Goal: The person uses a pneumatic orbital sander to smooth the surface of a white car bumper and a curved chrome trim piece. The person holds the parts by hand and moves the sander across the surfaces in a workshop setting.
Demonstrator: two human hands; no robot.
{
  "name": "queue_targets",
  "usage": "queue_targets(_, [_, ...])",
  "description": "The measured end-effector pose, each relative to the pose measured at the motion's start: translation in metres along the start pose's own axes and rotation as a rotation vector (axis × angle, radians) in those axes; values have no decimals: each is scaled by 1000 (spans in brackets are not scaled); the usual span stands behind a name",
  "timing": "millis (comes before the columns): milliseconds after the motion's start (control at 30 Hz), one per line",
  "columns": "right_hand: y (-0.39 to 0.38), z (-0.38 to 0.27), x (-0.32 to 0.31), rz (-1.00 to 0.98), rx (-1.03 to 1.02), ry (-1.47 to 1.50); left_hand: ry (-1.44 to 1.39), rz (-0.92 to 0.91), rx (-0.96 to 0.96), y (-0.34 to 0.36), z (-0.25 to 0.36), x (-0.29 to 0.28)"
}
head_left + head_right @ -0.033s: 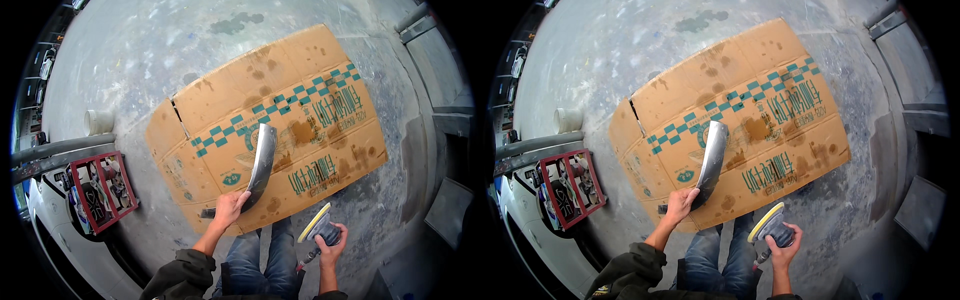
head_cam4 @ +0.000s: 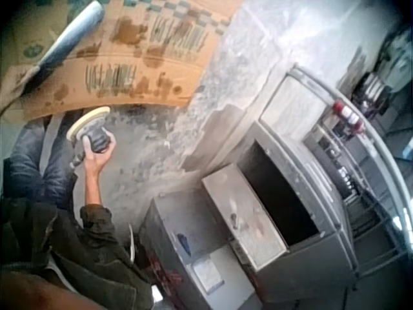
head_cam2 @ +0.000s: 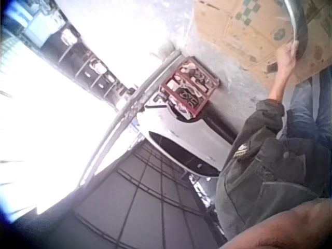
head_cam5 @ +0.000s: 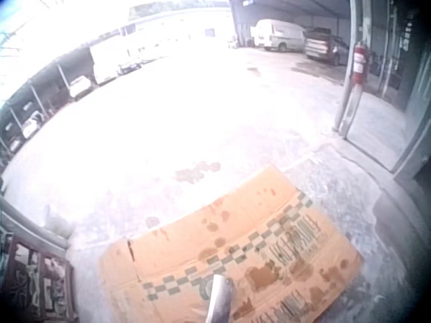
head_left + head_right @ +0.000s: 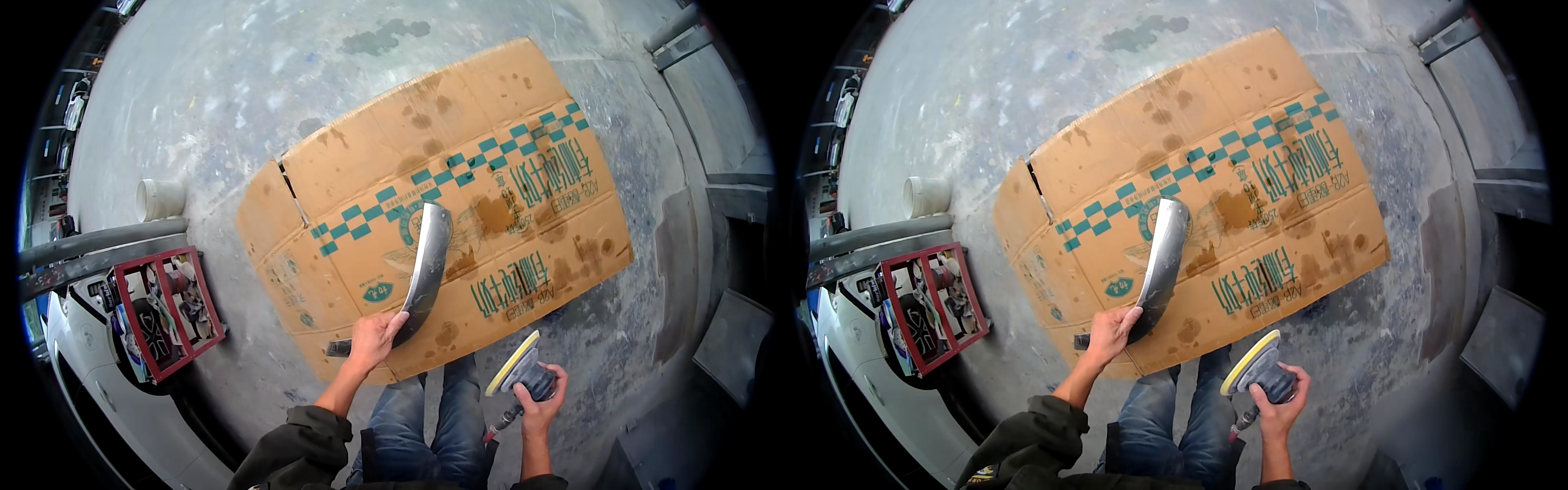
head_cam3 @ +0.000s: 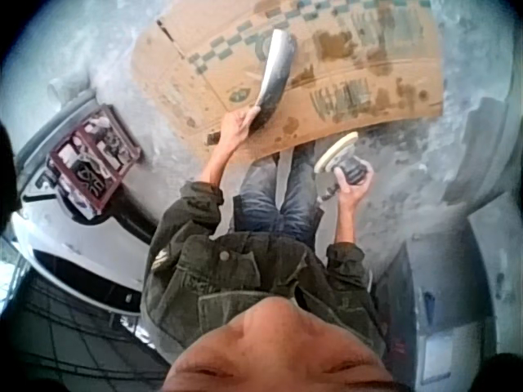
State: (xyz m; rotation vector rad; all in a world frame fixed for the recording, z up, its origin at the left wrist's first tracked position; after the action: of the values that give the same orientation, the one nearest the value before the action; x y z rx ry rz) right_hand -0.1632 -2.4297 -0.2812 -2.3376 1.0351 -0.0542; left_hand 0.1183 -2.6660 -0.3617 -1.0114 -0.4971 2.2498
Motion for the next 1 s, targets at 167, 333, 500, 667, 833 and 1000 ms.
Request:
queue_targets(167, [0,4,5,-8,24,7,-68,-47,-44,2,-15,5])
queue_targets(333, [3,5,9,-19,18,-8,78,-55,20,6,10,-2])
queue_targets(500, [9,2,25,-47,9,-15,294,66,167,38,29,-8])
queue_targets(667, [20,-10,43,-70,-69,-121,99,-67,96,59,30,-4])
queue_targets(833, [30,-17,73,-117,-163,-273,234,-32,220,33,11,-21])
queue_targets(1000, [37,-29,92,-120,-274,-412,13,-349,29,18,3,-9])
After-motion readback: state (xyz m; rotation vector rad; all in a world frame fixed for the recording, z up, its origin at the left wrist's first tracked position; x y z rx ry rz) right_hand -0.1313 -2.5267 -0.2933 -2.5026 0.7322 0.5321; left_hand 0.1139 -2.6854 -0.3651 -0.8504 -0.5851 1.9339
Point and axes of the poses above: each hand's wrist, its own y-axis towards the middle knuckle, its own x-axis out of the palm, z = x × y, the point moved 6 cm from there along y, towards the middle knuckle, and after that the axes turned 5 degrees about -z, right-handed, at the moved point
